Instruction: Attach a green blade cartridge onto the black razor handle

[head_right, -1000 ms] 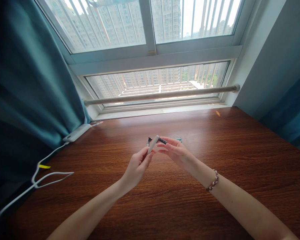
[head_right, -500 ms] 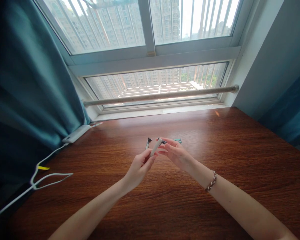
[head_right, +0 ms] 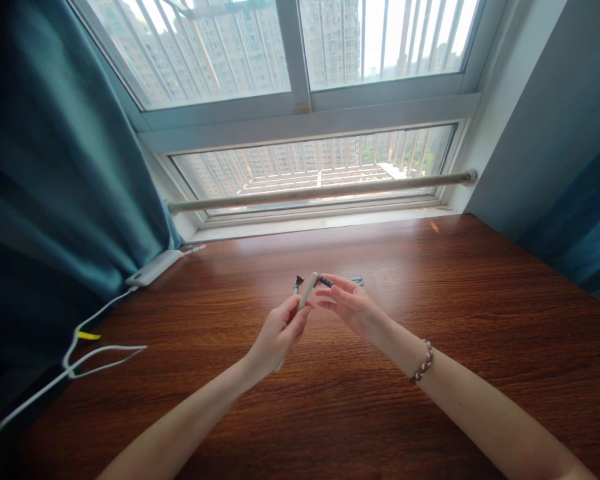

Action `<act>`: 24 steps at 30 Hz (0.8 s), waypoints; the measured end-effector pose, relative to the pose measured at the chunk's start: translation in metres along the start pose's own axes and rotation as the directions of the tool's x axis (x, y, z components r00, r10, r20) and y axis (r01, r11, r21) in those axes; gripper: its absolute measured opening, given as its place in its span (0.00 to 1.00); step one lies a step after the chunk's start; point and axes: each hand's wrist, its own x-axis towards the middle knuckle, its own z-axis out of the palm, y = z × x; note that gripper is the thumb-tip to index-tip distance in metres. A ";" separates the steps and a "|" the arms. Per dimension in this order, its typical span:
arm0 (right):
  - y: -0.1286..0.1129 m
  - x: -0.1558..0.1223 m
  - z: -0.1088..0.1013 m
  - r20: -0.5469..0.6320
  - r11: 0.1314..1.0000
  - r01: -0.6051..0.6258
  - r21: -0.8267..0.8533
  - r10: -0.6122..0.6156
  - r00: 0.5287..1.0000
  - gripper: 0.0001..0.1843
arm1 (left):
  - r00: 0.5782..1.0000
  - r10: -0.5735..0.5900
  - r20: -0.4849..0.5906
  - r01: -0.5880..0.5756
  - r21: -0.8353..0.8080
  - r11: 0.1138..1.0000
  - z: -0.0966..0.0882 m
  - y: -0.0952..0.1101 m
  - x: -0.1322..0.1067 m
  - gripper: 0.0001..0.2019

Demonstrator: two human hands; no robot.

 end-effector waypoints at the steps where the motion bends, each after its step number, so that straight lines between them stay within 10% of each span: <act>1: 0.000 0.000 0.000 -0.004 1.000 -0.003 -0.010 0.003 1.000 0.16 | 1.000 0.000 0.006 0.000 -0.013 1.000 0.000 0.000 0.000 0.11; 24: 0.003 0.002 -0.003 -0.004 1.000 -0.014 -0.003 0.014 1.000 0.15 | 0.995 0.013 0.098 -0.014 0.006 1.000 0.000 0.001 0.000 0.11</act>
